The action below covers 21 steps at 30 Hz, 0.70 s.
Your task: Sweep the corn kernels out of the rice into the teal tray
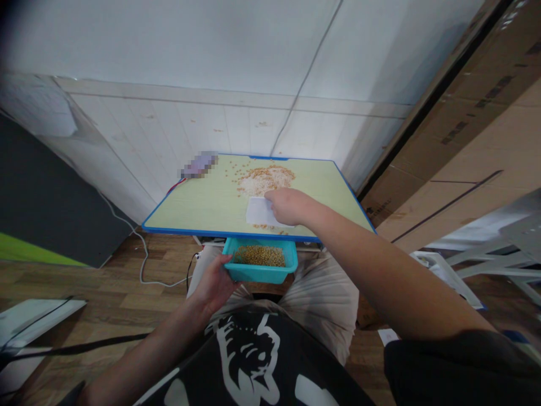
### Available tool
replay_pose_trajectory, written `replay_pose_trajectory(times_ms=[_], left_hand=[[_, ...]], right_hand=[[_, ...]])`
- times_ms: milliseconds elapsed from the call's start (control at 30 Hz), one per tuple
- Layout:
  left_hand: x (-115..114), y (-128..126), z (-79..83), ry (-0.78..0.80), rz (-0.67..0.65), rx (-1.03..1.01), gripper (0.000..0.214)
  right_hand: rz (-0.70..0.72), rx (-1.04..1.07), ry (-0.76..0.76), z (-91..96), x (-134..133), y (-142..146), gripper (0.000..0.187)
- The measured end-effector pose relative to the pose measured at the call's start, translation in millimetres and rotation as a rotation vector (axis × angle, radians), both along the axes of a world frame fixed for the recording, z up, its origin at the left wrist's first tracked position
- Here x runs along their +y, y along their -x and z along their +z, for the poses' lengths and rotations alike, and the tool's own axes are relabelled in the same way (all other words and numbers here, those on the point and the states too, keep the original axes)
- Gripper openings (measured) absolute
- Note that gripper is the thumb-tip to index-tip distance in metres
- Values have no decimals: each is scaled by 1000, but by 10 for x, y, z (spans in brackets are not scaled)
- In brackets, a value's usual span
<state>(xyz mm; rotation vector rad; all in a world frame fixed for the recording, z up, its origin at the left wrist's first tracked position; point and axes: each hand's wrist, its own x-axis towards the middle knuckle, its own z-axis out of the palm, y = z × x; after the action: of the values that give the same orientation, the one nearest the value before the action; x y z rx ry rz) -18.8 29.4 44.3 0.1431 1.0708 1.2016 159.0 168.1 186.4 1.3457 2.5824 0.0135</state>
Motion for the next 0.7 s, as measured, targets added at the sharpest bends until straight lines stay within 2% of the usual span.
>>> replay_pose_trajectory(times_ms=[167,467,700], left_hand=[[15,3,-13,7,6,7,31],[22,-34,62,36,19,-13,27],[18,-26,12,26,17,0,30]], right_hand=[[-3,22,1,-9,-2,-5,37],[-17,30,14,-6,-50,-16,38],[-10,49,26,-4,-131,-19,38]])
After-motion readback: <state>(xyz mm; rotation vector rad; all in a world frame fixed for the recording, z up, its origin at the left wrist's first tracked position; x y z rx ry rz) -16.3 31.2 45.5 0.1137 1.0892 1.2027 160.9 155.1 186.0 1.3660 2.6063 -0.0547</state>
